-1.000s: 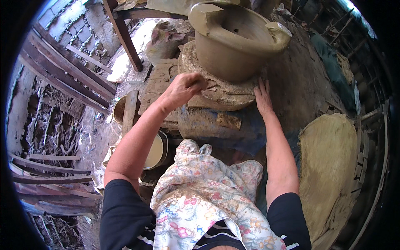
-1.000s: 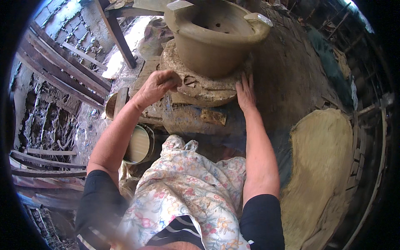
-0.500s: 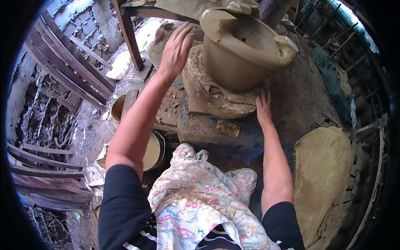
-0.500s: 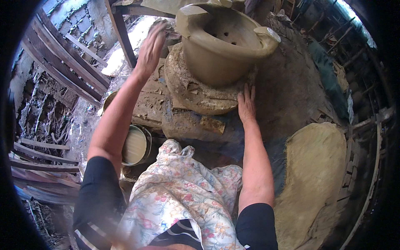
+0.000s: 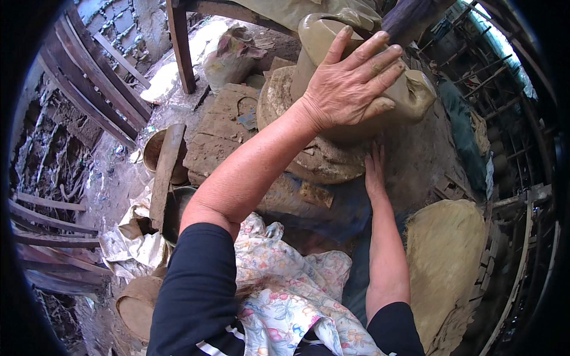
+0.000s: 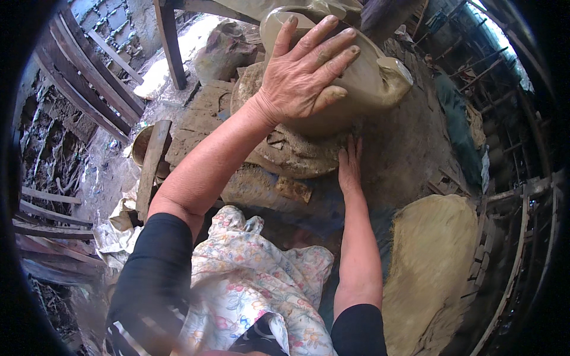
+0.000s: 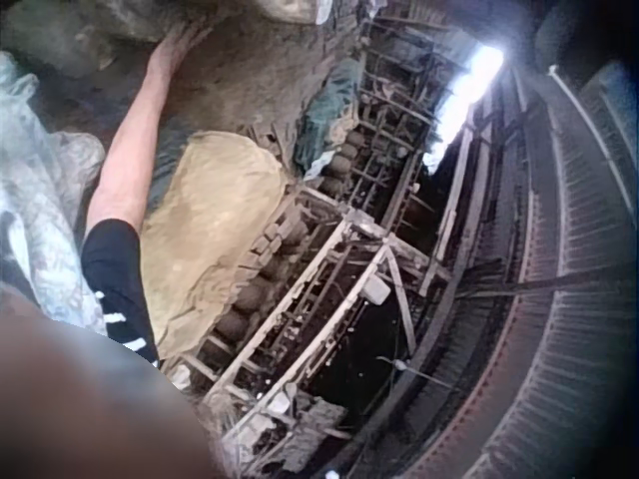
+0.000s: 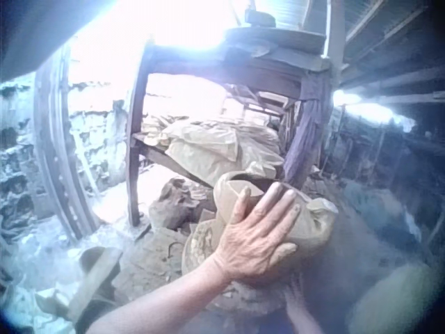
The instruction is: The person walks to a pottery wheel and shapes a clay vessel by hand, using a wooden rib tool to smooth the walls and form the rim. They then use a small tool to punch holes in the base and lift the finished piece.
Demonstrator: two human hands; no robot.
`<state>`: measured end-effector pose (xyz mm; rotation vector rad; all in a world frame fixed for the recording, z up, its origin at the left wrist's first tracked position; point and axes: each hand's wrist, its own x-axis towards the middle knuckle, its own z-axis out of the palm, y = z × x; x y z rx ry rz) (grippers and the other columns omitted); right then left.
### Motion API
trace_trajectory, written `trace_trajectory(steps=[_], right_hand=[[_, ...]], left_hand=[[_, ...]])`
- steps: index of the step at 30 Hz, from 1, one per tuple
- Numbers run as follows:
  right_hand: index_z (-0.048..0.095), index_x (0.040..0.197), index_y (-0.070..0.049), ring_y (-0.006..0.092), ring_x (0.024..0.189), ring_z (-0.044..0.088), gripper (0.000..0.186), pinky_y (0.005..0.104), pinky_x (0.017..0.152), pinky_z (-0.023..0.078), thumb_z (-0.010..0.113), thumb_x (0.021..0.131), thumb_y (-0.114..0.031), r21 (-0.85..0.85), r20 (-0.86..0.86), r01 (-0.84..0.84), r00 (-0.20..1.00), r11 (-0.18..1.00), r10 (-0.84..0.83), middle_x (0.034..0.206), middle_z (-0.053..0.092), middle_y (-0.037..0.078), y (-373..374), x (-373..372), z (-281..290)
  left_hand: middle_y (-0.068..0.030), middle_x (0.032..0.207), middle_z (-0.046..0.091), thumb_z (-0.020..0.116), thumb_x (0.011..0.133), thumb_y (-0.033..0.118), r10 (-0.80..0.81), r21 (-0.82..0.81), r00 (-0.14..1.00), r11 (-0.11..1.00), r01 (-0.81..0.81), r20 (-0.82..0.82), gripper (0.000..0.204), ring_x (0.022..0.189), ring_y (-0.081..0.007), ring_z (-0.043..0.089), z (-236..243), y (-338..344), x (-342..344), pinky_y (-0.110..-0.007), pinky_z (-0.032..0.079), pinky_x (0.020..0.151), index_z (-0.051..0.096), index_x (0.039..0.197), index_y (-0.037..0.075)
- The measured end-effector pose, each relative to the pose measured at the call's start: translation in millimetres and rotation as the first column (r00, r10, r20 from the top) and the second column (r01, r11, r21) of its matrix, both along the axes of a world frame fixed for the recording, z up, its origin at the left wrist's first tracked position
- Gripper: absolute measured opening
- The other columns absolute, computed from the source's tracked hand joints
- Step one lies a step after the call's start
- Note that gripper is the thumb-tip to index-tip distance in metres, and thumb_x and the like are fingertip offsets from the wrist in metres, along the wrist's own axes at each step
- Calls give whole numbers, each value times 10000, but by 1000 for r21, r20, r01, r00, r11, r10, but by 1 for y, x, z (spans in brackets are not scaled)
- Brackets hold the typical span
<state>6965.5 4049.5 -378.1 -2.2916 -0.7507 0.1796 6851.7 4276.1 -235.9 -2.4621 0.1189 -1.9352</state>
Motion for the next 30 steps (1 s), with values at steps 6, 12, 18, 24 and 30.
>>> trace_trajectory(steps=[6, 12, 18, 24, 30], right_hand=[[255, 1441, -113, 328, 1392, 118, 552, 401, 1108, 186, 345, 934, -313, -8, 50, -26, 998, 1000, 27, 1518, 46, 170, 0, 10, 0], [258, 1441, -119, 335, 1392, 114, 573, 398, 1102, 199, 354, 919, -333, 1, 5, 14, 1000, 1000, -14, 1518, 52, 176, -1, 6, 0], [238, 1449, -136, 338, 1393, 109, 590, 402, 1104, 192, 358, 915, -354, -2, 32, 15, 999, 1000, -15, 1523, 37, 164, -2, -1, -2], [240, 1448, -141, 330, 1396, 101, 579, 403, 1105, 188, 362, 923, -351, 60, -5, 23, 1000, 998, -22, 1525, 39, 153, 0, -5, -2], [243, 1448, -141, 321, 1396, 114, 570, 402, 1107, 186, 366, 925, -332, 36, 33, 21, 999, 999, -22, 1529, 43, 132, 0, -5, 0]], left_hand=[[-238, 1261, 486, 341, 977, 296, -392, -594, 878, 649, 475, 274, 483, 1220, -327, 429, 16, 70, 19, -357, 294, 1042, 432, 1266, -80], [-259, 1376, 329, 485, 909, 361, -161, -434, 974, 874, 216, 161, 578, 1298, -392, 293, -17, 66, 19, -422, 258, 1070, 377, 1317, -34], [-265, 1439, 223, 515, 791, 625, -297, -632, 911, 656, 413, 286, 896, 1337, -386, 235, -35, 44, 16, -421, 197, 1099, 277, 1381, -5], [-266, 1443, 196, 593, 715, 619, -197, -518, 956, 807, 284, 216, 1017, 1347, -395, 199, -33, 25, 6, -464, 188, 1096, 185, 1416, 6], [-256, 1364, 338, 644, 765, 440, -233, -452, 960, 848, 278, 155, 771, 1273, -408, 320, 7, 42, -3, -441, 275, 1059, 367, 1319, -18]])
